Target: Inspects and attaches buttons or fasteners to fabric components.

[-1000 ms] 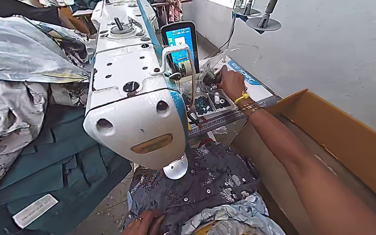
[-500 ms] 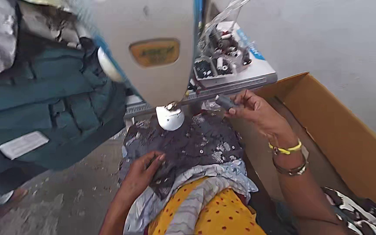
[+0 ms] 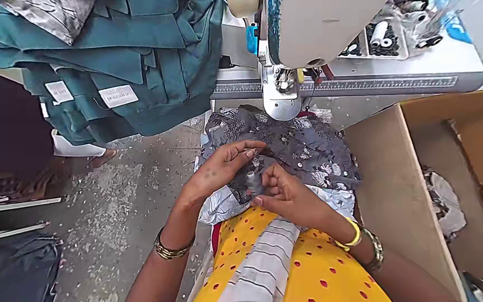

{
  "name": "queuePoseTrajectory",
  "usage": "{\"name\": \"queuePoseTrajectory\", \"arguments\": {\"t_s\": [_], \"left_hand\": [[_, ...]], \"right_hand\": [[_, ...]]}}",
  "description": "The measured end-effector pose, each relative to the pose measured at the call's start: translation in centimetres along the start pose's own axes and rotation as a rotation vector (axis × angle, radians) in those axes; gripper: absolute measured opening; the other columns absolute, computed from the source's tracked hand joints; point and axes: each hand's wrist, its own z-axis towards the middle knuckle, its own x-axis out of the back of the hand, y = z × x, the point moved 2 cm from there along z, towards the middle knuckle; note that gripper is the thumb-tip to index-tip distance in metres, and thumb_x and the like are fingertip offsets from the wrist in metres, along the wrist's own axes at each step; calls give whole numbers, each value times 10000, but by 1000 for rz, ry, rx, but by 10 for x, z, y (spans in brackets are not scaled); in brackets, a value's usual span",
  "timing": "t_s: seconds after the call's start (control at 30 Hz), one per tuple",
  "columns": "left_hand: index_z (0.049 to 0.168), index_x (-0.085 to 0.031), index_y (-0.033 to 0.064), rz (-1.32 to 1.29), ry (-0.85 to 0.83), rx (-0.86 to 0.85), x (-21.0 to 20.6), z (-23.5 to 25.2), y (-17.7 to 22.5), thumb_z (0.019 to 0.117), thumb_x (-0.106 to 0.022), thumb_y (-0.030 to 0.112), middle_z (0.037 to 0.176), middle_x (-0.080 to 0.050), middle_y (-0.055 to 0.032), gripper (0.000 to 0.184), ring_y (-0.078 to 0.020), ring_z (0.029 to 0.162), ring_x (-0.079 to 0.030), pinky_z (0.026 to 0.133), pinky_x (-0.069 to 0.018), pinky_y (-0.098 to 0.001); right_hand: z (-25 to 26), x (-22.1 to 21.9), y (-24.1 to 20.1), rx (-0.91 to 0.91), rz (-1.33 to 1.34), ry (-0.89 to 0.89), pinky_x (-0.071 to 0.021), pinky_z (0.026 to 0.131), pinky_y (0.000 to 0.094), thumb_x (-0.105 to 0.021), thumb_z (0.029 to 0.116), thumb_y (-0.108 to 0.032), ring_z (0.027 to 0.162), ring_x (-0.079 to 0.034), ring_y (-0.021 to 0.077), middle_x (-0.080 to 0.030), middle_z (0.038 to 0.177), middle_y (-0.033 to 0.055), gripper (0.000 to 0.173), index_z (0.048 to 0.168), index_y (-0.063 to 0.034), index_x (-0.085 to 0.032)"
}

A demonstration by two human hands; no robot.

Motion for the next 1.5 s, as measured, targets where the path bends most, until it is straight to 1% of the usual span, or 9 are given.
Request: {"name": "queuePoseTrajectory", "arguments": {"t_s": [0.27, 0.47, 0.6, 0.67, 0.77, 0.97, 1.1, 1.27, 1.5], "left_hand": [[1303, -656, 166, 369, 10, -38, 20, 2, -7, 1069, -514, 243, 831, -681, 55, 285, -12, 702, -604, 666, -510, -238], [1182, -724, 77, 958, 46, -87, -2, 16, -15, 1032, -597, 334, 1105, -705, -170, 324, -403, 1064, -641, 913, -482, -625], [1076, -747, 98, 913, 66, -322, -38, 36, -3, 1007, -622, 226, 1082, -714, -108, 192, -324, 1073, -657, 890, -529, -519], [1038, -749, 104, 854, 79, -320, -55, 39, 2, 1012, -612, 231, 955, -719, -63, 189, -225, 888, -689, 776, -561, -444], [918, -743, 86, 774, -3, -68, -78, 37, -4, 1032, -582, 380, 702, -677, -34, 354, -169, 625, -661, 622, -569, -414], [906, -692, 12, 956, -106, 362, -101, 38, -38, 1046, -452, 563, 739, -652, -155, 618, -353, 752, -673, 712, -512, -585], [1179, -591, 45, 351, -117, 446, -109, 48, -47, 1103, -386, 412, 739, -658, 7, 427, -92, 520, -573, 496, -507, -271], [808, -550, 107, -274, 93, 626, -134, 79, -62, 1109, -438, 311, 526, -422, 80, 379, 11, 361, -305, 344, -283, -151], [988, -650, 59, -231, -11, 170, -128, 86, -51, 1072, -393, 98, 873, -766, -8, 273, -99, 836, -741, 831, -607, -279]], "right_hand": [[1, 2, 13, -66, 1, -66, -617, 750, 280, -648, 958, -100, 882, -722, 102, -676, 1061, 47, 423, 1297, -44, -402], [-7, 7, 32, -136, -56, -110, -613, 811, 371, -591, 998, -118, 884, -732, 184, -697, 1088, 125, 524, 1473, -49, -380], [-23, 17, 37, -49, -18, -97, -604, 841, 348, -579, 1002, -115, 937, -723, 163, -699, 1097, 123, 475, 1450, -47, -439], [-40, 32, 41, -17, -68, -18, -597, 806, 346, -586, 989, -123, 913, -715, 153, -713, 1084, 114, 451, 1427, -61, -498], [-71, 58, 52, -95, -141, 178, -572, 710, 313, -601, 993, -207, 793, -673, 107, -700, 972, 50, 381, 1354, -94, -548], [-83, 87, 75, -266, -306, 419, -543, 770, 380, -636, 965, -336, 877, -667, 160, -687, 1025, 70, 383, 1248, -85, -577], [-60, 83, 77, -184, -306, 345, -553, 847, 492, -596, 987, -254, 986, -693, 248, -711, 1118, 119, 352, 1299, -93, -629], [-36, 70, 72, -294, -354, 167, -527, 876, 543, -589, 1008, -240, 1025, -676, 351, -672, 1133, 186, 481, 1434, -59, -462], [-43, 56, 53, 117, -300, 126, -536, 695, 491, -623, 951, -132, 824, -687, 304, -692, 928, 153, 239, 1170, -35, -626]]}}
